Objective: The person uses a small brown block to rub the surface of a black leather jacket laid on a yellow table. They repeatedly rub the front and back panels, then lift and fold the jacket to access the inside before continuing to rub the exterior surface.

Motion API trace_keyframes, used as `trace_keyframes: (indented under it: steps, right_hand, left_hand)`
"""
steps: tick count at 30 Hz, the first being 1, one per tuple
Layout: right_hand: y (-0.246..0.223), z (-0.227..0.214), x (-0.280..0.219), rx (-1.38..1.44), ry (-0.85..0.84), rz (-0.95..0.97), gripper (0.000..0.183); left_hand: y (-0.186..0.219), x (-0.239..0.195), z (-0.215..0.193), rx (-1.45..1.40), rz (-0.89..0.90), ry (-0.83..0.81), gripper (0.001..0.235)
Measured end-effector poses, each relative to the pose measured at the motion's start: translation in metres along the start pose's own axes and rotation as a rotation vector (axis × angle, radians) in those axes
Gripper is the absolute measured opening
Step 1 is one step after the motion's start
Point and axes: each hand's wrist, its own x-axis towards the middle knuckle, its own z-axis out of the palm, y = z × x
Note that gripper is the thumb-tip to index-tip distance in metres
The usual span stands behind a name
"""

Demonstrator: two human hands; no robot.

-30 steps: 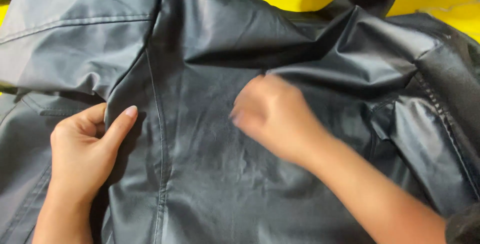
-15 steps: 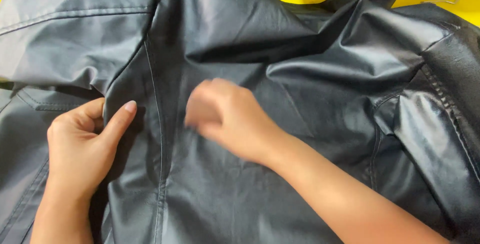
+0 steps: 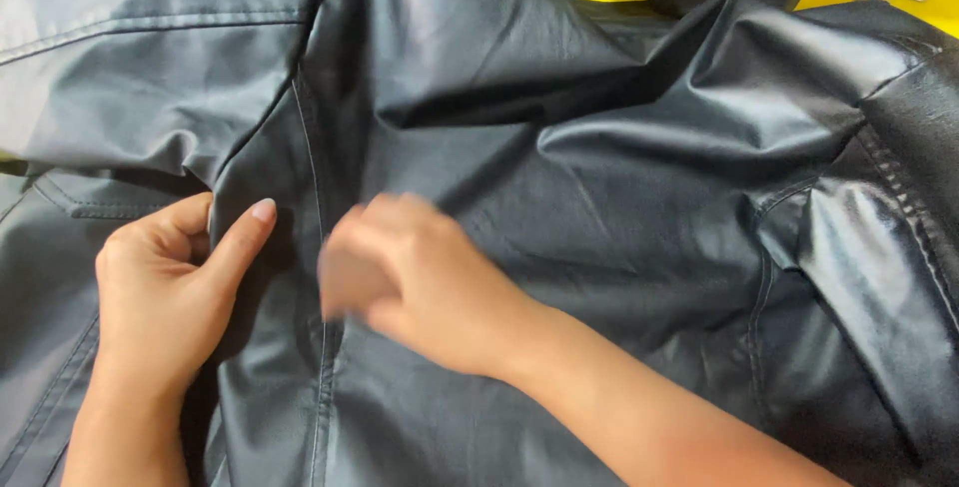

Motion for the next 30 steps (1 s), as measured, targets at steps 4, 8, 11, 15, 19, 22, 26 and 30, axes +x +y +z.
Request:
trace_keyframes:
  steps: [4,8,11,15,19,22,26,30]
  right_hand:
    - [0.004,-0.032,-0.002,0.04,-0.44,0.145,0.033]
    - [0.019,-0.026,-0.007,-0.175,0.076,0.277,0.037]
    - [0.012,-0.033,-0.016,-0.088,-0.042,0.135,0.035]
    - [0.018,-0.076,-0.012,-0.169,-0.323,0.462,0.035]
    - [0.031,-0.048,-0.024,-0.384,0.166,0.302,0.036]
    - [0.013,-0.048,-0.034,-0.094,-0.065,0.135,0.038]
    - [0.011,-0.086,-0.04,-0.105,-0.226,0.506,0.025]
    - [0.013,-0.084,-0.06,-0.214,0.193,0.634,0.021]
  left_hand:
    - [-0.007,0.002,0.0,0.016,0.008,-0.002,0.05]
    - [-0.005,0.001,0.001,0.0,-0.018,0.002,0.044]
    - [-0.004,0.001,0.002,0.006,0.004,0.008,0.053]
    - [-0.004,0.001,0.0,-0.02,-0.04,-0.013,0.046]
    - [-0.008,0.001,0.001,0.008,-0.02,-0.014,0.048]
    - [-0.013,0.004,0.004,0.046,0.01,0.02,0.043]
    - [-0.009,0.002,0.0,0.012,-0.034,0.005,0.043]
    - [-0.009,0.003,0.002,0.026,-0.029,0.01,0.036]
